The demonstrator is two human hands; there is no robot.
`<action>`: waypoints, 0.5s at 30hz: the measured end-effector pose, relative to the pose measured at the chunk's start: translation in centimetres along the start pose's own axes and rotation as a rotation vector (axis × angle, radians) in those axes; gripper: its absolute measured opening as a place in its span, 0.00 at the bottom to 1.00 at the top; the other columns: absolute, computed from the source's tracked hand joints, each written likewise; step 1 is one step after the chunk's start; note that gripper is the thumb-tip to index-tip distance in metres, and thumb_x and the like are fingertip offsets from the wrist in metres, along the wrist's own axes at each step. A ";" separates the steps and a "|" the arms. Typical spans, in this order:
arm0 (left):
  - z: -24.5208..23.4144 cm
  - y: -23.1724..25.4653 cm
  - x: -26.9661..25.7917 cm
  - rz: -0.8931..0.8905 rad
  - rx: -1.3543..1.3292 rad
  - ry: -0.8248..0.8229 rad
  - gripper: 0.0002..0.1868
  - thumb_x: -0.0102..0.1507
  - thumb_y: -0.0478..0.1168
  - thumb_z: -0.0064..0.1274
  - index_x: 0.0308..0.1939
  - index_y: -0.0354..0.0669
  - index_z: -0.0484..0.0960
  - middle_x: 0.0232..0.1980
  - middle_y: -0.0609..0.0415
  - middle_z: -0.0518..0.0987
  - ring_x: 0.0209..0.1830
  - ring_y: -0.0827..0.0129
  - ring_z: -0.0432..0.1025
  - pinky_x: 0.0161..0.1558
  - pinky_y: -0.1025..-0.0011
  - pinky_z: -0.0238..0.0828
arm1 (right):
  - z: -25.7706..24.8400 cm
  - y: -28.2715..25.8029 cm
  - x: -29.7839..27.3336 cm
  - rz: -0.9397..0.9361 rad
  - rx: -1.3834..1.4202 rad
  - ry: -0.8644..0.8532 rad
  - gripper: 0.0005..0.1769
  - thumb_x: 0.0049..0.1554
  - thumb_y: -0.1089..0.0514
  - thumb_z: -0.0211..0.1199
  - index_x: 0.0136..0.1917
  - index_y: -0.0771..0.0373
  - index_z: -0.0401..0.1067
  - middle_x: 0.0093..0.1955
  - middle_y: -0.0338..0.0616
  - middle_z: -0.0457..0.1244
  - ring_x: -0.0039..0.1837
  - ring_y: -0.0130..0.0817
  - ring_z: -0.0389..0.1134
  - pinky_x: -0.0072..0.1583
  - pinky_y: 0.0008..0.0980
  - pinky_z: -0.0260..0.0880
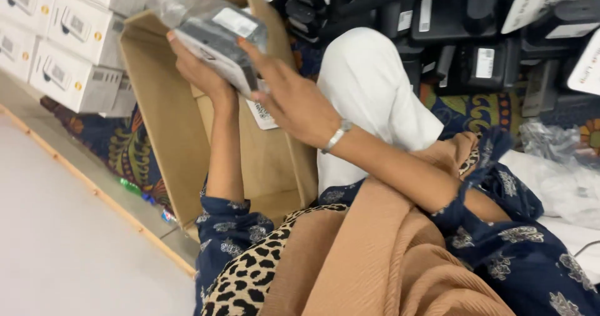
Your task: The person packs small electronic devices with QR codes into plastic bags and then places them into cardboard shipping boxes.
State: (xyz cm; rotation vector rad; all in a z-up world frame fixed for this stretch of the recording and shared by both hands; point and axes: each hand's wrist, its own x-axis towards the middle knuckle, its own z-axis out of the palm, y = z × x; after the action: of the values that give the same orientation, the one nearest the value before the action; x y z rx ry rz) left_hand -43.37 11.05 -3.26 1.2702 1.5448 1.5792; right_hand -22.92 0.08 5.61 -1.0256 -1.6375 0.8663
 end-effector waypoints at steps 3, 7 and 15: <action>-5.5 -6.0 0.4 -0.176 -0.228 0.390 0.33 0.71 0.56 0.34 0.38 0.29 0.83 0.36 0.47 0.84 0.34 0.62 0.79 0.42 0.62 0.76 | 6.5 2.7 0.3 0.087 -0.154 -0.294 0.49 0.64 0.58 0.65 0.85 0.58 0.36 0.78 0.61 0.54 0.62 0.56 0.69 0.60 0.45 0.73; -10.6 -14.8 -2.0 -0.477 0.256 0.668 0.36 0.70 0.59 0.30 0.40 0.32 0.87 0.42 0.42 0.87 0.39 0.52 0.81 0.48 0.55 0.73 | 11.9 7.2 -1.6 -0.034 -0.483 -0.407 0.51 0.56 0.61 0.60 0.84 0.60 0.36 0.79 0.61 0.50 0.66 0.55 0.66 0.58 0.46 0.72; -11.0 -22.0 -5.8 -0.663 0.753 0.773 0.35 0.69 0.59 0.31 0.40 0.34 0.88 0.44 0.39 0.85 0.45 0.42 0.77 0.52 0.48 0.68 | 14.6 10.8 -4.6 -0.190 -1.236 -0.698 0.29 0.63 0.56 0.48 0.76 0.66 0.61 0.77 0.63 0.55 0.68 0.54 0.63 0.70 0.45 0.58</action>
State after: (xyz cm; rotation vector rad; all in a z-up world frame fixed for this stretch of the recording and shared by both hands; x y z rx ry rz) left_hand -55.67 4.81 -24.45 0.2858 2.8429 1.0870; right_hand -33.81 -0.91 -9.58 -1.3782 -2.9425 -0.0661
